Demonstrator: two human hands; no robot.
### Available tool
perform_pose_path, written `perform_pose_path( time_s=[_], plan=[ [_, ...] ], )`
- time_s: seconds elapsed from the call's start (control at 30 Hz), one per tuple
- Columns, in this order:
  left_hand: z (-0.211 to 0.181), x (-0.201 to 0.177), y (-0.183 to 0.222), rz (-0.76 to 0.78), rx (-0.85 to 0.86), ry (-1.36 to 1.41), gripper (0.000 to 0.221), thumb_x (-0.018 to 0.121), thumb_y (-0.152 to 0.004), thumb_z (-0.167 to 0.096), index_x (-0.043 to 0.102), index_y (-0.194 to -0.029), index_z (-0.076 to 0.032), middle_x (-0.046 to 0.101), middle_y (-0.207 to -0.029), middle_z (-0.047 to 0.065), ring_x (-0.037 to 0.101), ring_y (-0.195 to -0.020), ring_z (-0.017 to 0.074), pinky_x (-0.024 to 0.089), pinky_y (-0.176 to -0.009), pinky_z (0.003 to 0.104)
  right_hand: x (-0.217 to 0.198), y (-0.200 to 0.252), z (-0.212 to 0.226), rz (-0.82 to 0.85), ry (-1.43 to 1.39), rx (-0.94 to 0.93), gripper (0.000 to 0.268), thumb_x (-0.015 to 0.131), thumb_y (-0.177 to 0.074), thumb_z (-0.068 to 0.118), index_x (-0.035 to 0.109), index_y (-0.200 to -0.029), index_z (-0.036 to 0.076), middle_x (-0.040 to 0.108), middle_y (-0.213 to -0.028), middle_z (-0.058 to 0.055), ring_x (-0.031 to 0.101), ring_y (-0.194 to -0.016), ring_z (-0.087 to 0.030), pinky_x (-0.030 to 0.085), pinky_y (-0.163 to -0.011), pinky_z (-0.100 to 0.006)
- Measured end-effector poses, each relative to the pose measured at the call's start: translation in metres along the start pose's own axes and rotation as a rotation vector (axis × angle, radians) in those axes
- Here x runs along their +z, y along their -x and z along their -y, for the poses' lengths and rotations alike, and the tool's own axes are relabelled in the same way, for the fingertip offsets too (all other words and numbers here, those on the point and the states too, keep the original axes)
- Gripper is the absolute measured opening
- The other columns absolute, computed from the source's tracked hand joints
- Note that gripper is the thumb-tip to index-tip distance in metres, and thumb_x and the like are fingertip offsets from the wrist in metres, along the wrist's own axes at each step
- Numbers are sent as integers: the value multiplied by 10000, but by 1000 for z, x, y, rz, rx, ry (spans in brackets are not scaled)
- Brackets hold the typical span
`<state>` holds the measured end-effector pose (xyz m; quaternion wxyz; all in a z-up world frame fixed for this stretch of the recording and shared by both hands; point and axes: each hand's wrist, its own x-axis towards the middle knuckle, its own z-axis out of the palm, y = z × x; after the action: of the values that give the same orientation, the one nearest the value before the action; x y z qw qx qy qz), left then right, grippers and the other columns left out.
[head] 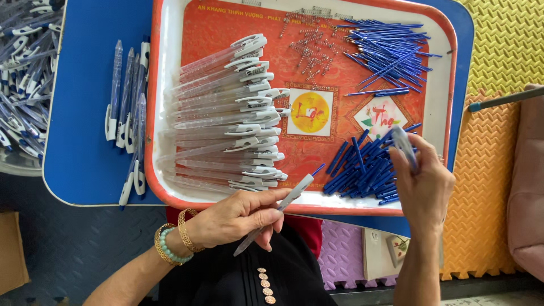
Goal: The person assembles ballpoint pens by hand, inserting ink cartridges and springs into pen barrels and attaching the caps while working over trays.
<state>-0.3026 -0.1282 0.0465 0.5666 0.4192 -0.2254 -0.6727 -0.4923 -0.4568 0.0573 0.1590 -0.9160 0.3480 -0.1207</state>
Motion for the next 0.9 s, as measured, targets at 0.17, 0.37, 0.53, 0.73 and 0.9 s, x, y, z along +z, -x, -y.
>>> perform_pose_path(
  time_s=[0.17,0.37,0.53,0.73,0.9],
  plan=[
    [9,0,-7,21,-4,67,646,533,-1128,-202,377,-1736,-53,642,-953,38,721,-738,121,729,-785,352,7,-1,73,384,-579,4,370,628,-1060,240,792,-1315,29,808,-1057,-90,597,-680,-113,456,-560,-272],
    [4,0,-5,31,0,70,667,536,-1125,-205,350,-1743,-36,648,-947,27,735,-723,131,730,-771,348,43,-22,60,480,-1010,132,155,738,-1042,177,781,-937,71,703,-726,-17,451,-547,-52,328,-459,-222],
    [-1,-4,2,21,-14,105,656,548,-1118,-207,388,-1734,-46,641,-941,28,737,-713,122,732,-767,343,27,-77,38,239,-1121,255,492,658,-1087,66,421,-687,229,376,-675,79,324,-557,-39,247,-459,-229],
    [-6,-6,1,1,-8,71,661,545,-1116,-211,380,-1740,-67,644,-938,23,734,-702,136,718,-742,328,18,-145,-2,30,-801,248,414,601,-1217,250,591,-815,151,416,-571,77,326,-427,-20,253,-379,-231],
    [-6,-10,2,-113,8,-114,578,563,-1095,-178,509,-1642,3,688,-914,24,717,-628,96,710,-619,257,12,-111,14,-164,-221,-126,442,452,-1419,255,526,-1019,82,473,-740,-16,437,-621,-132,368,-602,-360]
  ],
)
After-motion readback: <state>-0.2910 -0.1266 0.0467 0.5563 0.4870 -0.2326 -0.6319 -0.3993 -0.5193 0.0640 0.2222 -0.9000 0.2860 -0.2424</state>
